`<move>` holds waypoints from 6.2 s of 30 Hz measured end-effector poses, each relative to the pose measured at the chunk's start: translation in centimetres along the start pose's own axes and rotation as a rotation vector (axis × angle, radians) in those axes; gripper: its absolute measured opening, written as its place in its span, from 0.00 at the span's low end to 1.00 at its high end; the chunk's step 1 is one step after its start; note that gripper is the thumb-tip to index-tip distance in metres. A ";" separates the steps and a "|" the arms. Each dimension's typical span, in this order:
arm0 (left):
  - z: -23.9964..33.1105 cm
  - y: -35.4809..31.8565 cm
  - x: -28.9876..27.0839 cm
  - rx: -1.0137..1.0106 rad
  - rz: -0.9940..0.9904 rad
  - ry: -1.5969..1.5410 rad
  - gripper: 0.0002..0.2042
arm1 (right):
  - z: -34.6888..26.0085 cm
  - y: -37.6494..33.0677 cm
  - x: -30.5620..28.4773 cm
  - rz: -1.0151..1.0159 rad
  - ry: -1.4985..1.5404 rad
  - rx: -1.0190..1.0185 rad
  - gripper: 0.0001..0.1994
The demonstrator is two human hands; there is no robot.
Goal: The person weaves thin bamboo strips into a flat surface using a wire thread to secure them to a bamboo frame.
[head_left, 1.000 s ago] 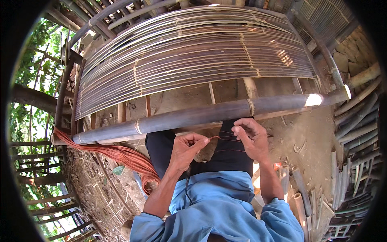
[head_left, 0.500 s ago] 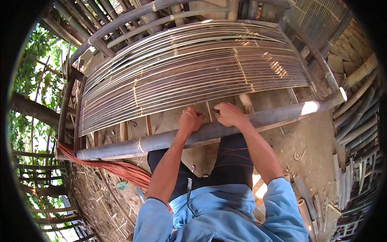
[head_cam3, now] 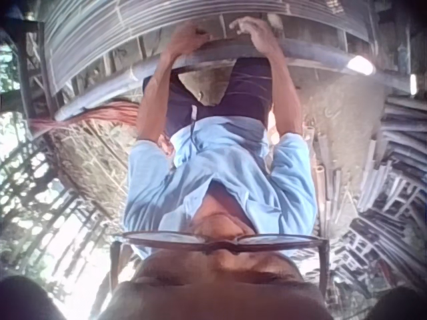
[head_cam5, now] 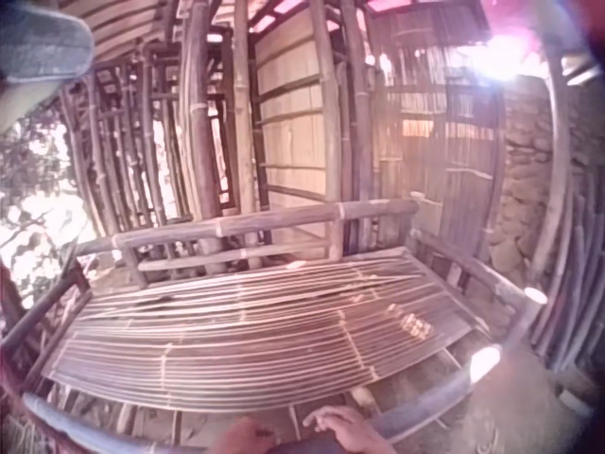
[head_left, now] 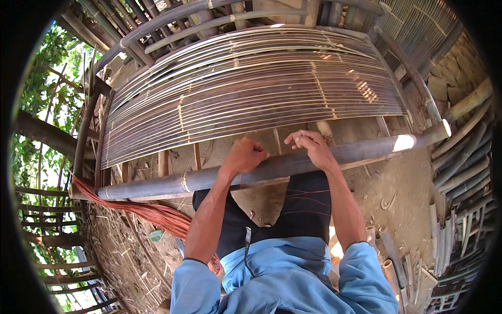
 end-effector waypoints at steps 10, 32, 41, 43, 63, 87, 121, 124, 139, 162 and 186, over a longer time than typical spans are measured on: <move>0.7 -7.7 3.4 -0.031 -0.123 -1.608 0.17 | -5.2 -4.6 6.2 0.001 0.014 -0.148 0.09; 4.8 -11.1 1.5 0.227 0.702 -0.282 0.08 | -6.3 -5.4 7.8 0.070 -0.237 -0.242 0.10; 2.2 -7.5 4.1 -0.048 0.205 -1.070 0.09 | -6.1 -5.4 8.1 -0.007 -0.115 -0.397 0.08; 1.8 -6.8 4.4 -0.078 0.060 -1.144 0.10 | -6.6 -5.4 8.0 -0.021 -0.151 -0.374 0.08; 3.6 -6.6 5.3 0.205 0.114 -1.277 0.07 | -4.4 -4.6 7.1 0.367 0.157 -0.164 0.06; 5.8 -10.0 3.0 0.493 0.721 0.044 0.12 | -2.3 -4.7 6.9 0.074 0.191 0.057 0.08; 2.6 -5.6 6.0 0.115 0.024 -1.363 0.06 | -2.9 -4.1 5.9 0.329 0.110 -0.099 0.06; 3.5 -5.7 5.6 0.262 0.089 -1.271 0.06 | -3.1 -4.3 5.8 0.373 0.196 -0.100 0.06; 3.4 -6.8 4.1 0.181 0.355 -0.736 0.06 | -2.2 -4.0 6.8 0.038 0.089 -0.007 0.09; 4.3 -7.8 3.3 0.117 0.565 -0.479 0.05 | -3.5 -4.0 6.2 0.108 -0.003 -0.107 0.07; 11.8 -5.0 -7.1 0.532 -0.031 -0.920 0.20 | -0.2 1.1 1.2 -0.045 -0.563 0.154 0.09</move>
Point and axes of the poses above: each hand's wrist, its own y-axis towards the middle knuckle, its own x-axis out of the palm, z = x × y, the point moved 6 cm from there along y, towards the middle knuckle, and after that the axes turned 11 degrees about -z, right-handed, at the moved point
